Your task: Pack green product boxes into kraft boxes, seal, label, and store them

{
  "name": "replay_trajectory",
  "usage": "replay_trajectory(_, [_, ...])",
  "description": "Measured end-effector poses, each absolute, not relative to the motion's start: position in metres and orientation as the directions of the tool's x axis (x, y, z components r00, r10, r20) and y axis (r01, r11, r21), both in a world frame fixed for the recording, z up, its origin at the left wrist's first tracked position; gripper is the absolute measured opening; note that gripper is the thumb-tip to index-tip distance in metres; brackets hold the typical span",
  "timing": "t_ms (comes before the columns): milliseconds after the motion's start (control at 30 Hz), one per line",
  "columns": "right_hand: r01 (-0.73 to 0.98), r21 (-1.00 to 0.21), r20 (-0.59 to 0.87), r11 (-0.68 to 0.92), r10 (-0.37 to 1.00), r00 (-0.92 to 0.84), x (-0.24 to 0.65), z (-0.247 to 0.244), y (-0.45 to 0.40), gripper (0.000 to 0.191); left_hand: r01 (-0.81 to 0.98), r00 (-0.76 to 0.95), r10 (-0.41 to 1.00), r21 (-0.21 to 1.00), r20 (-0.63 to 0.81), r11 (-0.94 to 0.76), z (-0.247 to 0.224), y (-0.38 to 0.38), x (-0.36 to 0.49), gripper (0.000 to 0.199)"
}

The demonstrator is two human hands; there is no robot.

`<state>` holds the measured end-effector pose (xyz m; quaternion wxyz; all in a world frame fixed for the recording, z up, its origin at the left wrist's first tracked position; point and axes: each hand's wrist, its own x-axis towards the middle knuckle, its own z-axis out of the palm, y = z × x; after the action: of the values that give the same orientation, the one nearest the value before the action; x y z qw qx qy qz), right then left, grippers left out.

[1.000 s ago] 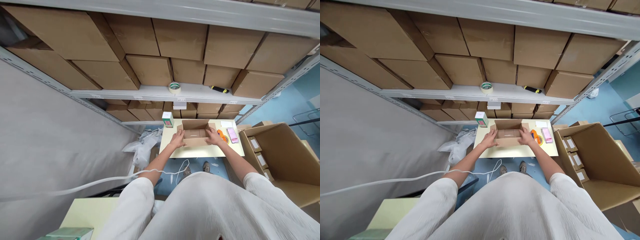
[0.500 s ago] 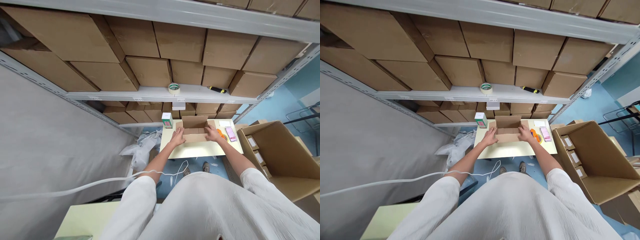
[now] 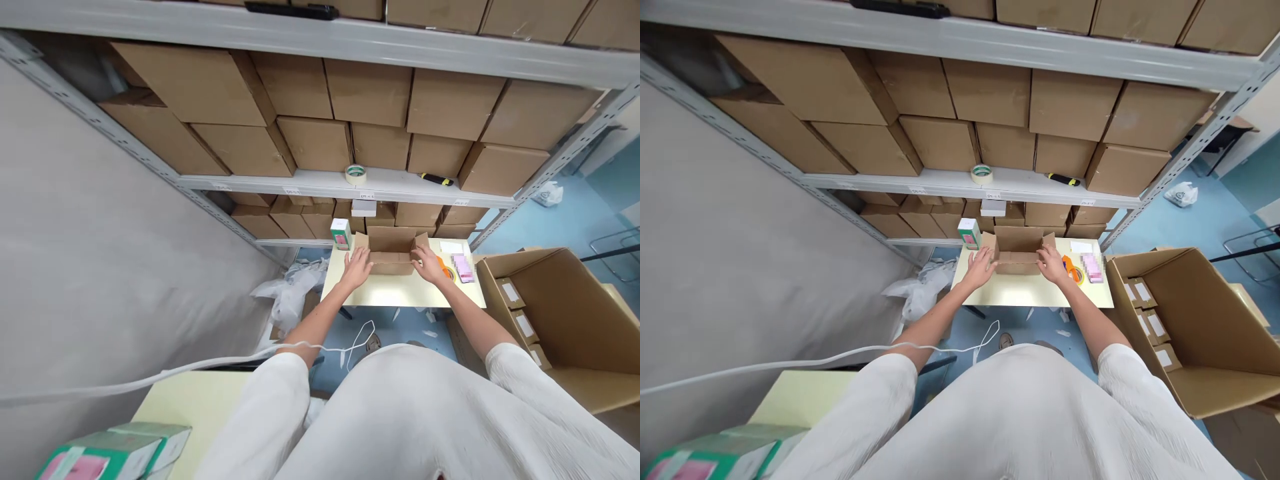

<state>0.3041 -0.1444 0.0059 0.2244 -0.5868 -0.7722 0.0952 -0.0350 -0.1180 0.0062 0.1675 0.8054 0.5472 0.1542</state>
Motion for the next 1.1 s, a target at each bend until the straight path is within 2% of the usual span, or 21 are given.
replay_trajectory(167, [0.793, -0.376, 0.341, 0.480, 0.867, -0.363, 0.306, 0.009, -0.164, 0.038, 0.877, 0.222, 0.971, 0.416, 0.091, -0.240, 0.010, -0.172, -0.024, 0.056])
replay_trajectory(300, [0.708, -0.350, 0.349, 0.613, 0.787, -0.509, 0.307, 0.002, -0.191, 0.037, 0.904, 0.072, 0.994, 0.417, 0.080, -0.099, 0.000, -0.239, -0.012, 0.055])
replay_trajectory(633, [0.506, -0.389, 0.183, 0.770, 0.603, -0.777, 0.279, -0.020, -0.279, 0.034, 0.855, -0.252, 0.967, 0.460, -0.033, 0.239, -0.034, -0.437, 0.013, 0.061])
replay_trajectory(1100, [0.189, -0.461, 0.046, 0.867, 0.236, -0.971, 0.152, -0.042, -0.420, 0.039, 0.654, -0.597, 0.794, 0.504, -0.115, 0.564, -0.049, -0.684, -0.014, 0.063])
